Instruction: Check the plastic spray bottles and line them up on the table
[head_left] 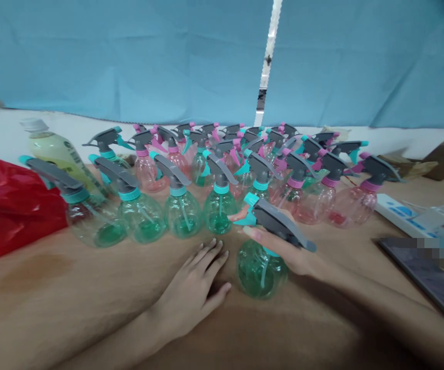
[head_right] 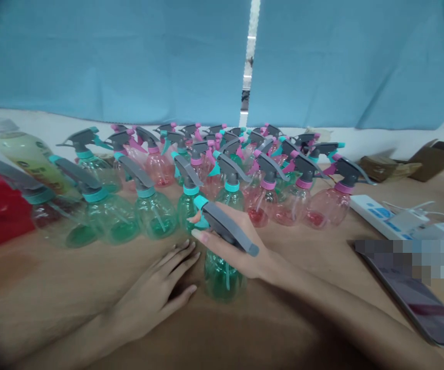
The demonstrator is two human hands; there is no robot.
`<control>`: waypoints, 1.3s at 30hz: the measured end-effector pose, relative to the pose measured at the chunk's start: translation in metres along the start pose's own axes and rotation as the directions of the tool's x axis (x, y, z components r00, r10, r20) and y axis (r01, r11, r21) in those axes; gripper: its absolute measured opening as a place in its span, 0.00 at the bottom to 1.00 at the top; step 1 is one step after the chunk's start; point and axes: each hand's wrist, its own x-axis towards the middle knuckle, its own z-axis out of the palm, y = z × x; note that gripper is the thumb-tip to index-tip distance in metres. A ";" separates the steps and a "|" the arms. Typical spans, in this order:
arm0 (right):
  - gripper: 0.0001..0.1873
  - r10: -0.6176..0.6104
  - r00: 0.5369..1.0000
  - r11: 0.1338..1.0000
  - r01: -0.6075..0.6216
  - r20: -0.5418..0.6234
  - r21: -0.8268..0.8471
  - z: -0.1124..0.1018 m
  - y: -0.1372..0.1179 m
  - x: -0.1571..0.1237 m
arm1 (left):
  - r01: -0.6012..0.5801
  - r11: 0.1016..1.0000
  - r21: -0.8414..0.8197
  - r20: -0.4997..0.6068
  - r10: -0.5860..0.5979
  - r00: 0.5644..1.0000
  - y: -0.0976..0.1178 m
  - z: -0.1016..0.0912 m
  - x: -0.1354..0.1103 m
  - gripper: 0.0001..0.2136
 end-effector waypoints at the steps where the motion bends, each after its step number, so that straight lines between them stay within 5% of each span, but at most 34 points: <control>1: 0.10 0.012 1.000 1.000 -0.012 -0.011 0.017 0.001 0.002 -0.001 | -0.004 1.000 0.002 0.001 0.004 1.000 0.000 0.000 0.000 0.25; 39: 0.17 0.086 0.996 0.993 -0.089 0.034 0.080 0.001 0.010 -0.005 | -0.024 1.000 0.003 -0.044 0.024 0.999 -0.001 0.002 -0.001 0.24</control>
